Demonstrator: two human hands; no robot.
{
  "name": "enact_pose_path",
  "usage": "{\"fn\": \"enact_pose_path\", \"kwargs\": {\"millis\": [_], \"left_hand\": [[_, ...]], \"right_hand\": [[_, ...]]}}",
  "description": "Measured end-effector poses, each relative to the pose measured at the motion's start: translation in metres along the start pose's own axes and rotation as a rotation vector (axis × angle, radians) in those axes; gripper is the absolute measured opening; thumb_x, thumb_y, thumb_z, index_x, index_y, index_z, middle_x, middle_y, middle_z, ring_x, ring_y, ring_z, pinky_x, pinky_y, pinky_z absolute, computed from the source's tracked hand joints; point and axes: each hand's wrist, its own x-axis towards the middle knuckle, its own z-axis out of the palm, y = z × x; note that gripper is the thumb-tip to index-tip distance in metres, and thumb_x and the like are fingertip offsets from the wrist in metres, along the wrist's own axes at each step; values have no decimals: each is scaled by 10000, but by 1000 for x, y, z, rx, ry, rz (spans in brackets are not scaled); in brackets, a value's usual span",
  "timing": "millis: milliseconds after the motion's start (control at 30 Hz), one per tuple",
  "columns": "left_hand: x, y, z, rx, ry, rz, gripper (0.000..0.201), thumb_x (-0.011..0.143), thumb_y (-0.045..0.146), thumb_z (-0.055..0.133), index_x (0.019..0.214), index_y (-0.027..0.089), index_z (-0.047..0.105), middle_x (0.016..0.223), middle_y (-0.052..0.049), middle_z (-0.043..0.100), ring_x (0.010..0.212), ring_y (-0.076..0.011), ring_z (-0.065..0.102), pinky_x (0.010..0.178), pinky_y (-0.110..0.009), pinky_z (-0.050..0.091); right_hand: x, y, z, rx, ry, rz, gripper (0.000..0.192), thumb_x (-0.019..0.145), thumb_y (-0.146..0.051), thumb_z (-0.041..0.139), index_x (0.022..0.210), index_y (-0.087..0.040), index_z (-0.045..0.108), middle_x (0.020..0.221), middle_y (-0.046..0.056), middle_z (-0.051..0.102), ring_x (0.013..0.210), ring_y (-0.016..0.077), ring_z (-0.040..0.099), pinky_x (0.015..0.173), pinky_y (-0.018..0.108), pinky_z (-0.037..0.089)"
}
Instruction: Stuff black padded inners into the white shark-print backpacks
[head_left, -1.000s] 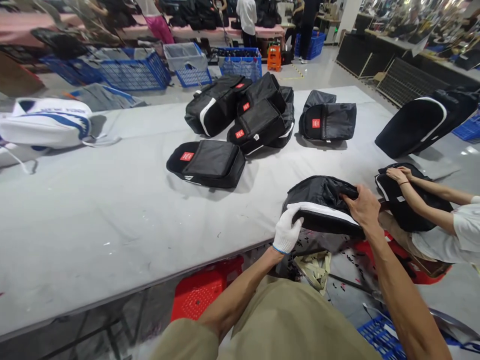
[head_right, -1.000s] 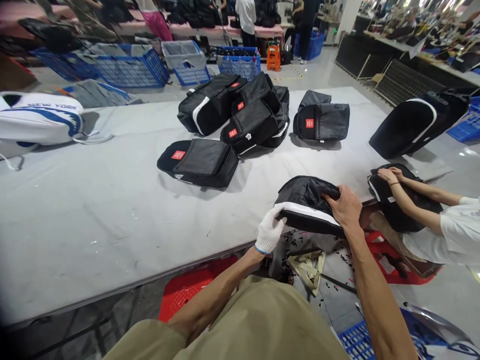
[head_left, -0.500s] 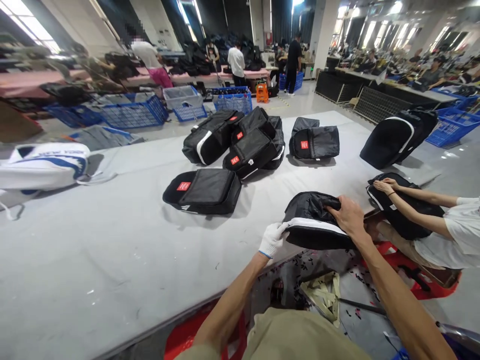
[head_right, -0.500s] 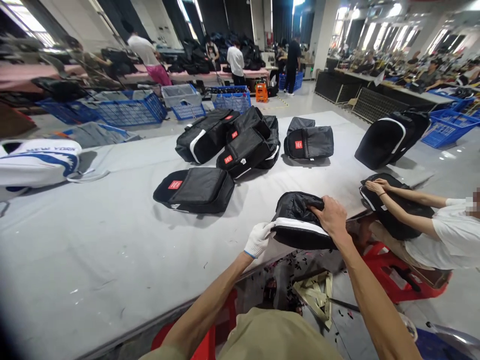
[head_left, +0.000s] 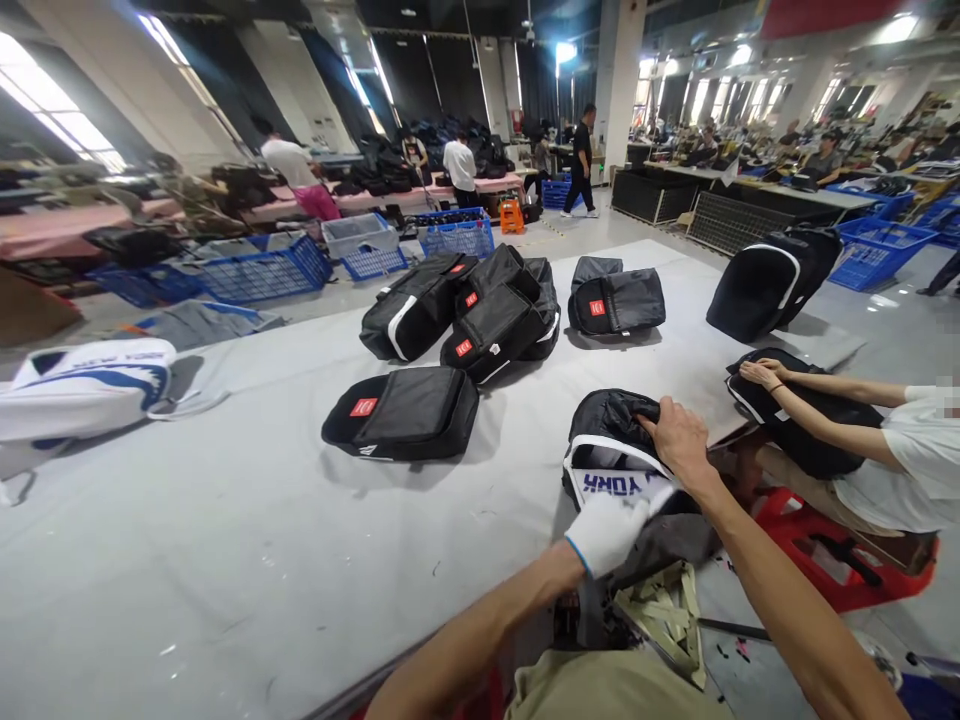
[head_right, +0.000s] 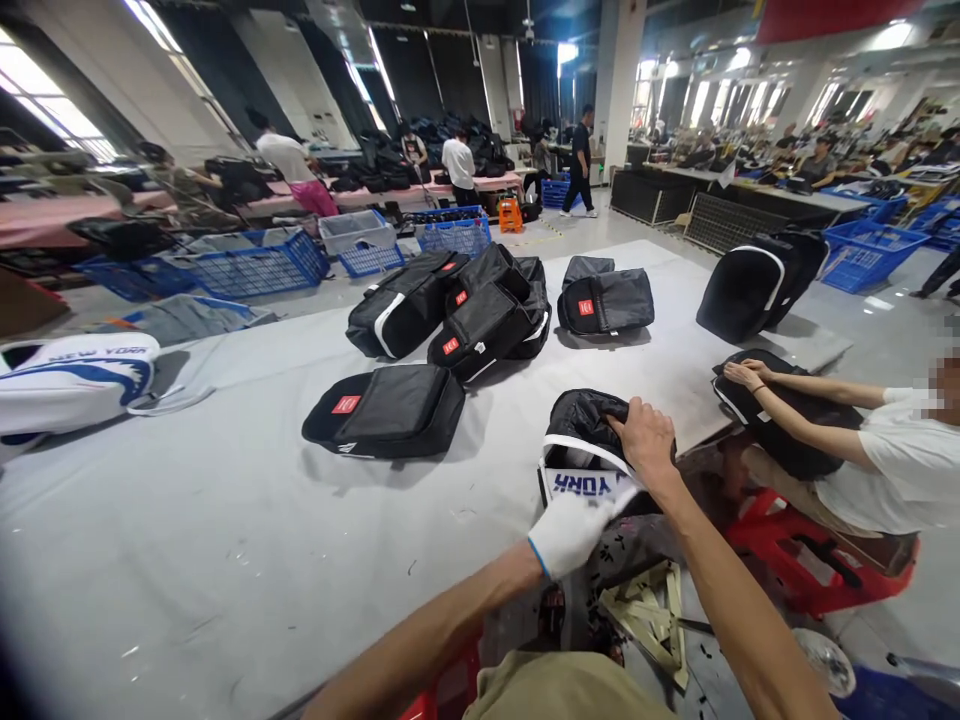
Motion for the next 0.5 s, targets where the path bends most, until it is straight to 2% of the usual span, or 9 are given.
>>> {"fn": "enact_pose_path", "kwargs": {"millis": [67,100,133,200,267,333,400,433,500], "left_hand": [[-18,10,20,72,-115,116,335,1034,207,570,1202,144,853,802,-98,823,666,-281,802,684,-406,695],[-27,13,30,90,-147,125,334,1046,195,538,1076,181,870,756,-89,810,639,-273,795,661,-409,694],[-35,15,39,108,-170,113,345,1048,172,529,1042,186,874,733,-92,802,629,-270,793,647,-413,693],[-46,14,53,153,-239,110,360,1000,66,565,1205,169,842,741,-119,803,631,-278,793,623,-404,685],[-47,12,59,198,-320,133,554,955,1,574,1479,121,708,820,-153,817,688,-300,809,634,-398,676],[-39,12,58,195,-391,139,615,963,28,575,1574,97,614,895,-167,819,772,-325,817,678,-427,670],[-28,15,49,136,-403,99,558,953,121,647,1509,79,641,959,-179,815,851,-357,811,730,-476,661],[-21,18,43,100,-372,66,529,939,177,691,1460,89,665,993,-182,812,884,-371,804,750,-496,654],[-8,28,29,46,-235,-7,507,940,253,725,1431,139,673,1037,-176,799,935,-380,790,762,-503,636]], "right_hand": [[6,4,3,14,-40,31,441,1175,-582,572,1204,-144,617,1082,174,773,980,320,747,748,379,311],[9,5,4,23,-69,48,451,1176,-588,567,1216,-141,620,1097,177,776,987,322,754,738,376,308],[10,6,6,34,-98,63,463,1176,-596,563,1228,-139,622,1111,178,778,994,323,760,730,373,306],[12,5,8,58,-132,79,481,1175,-609,554,1247,-139,624,1125,180,780,1009,321,766,725,366,312],[12,3,8,65,-122,85,499,1173,-622,547,1248,-136,625,1123,183,778,1019,320,766,735,365,331],[11,1,5,49,-86,82,509,1167,-633,547,1241,-135,626,1109,180,776,1020,323,763,751,373,355],[9,-2,2,26,-44,68,505,1165,-633,545,1223,-138,627,1090,175,773,1011,328,762,766,385,372],[8,-5,0,17,-29,60,501,1166,-630,543,1215,-139,628,1081,173,771,1005,330,762,774,391,379],[4,-12,-2,10,-11,51,500,1166,-632,535,1191,-143,633,1062,173,767,990,333,761,790,398,390]]}}
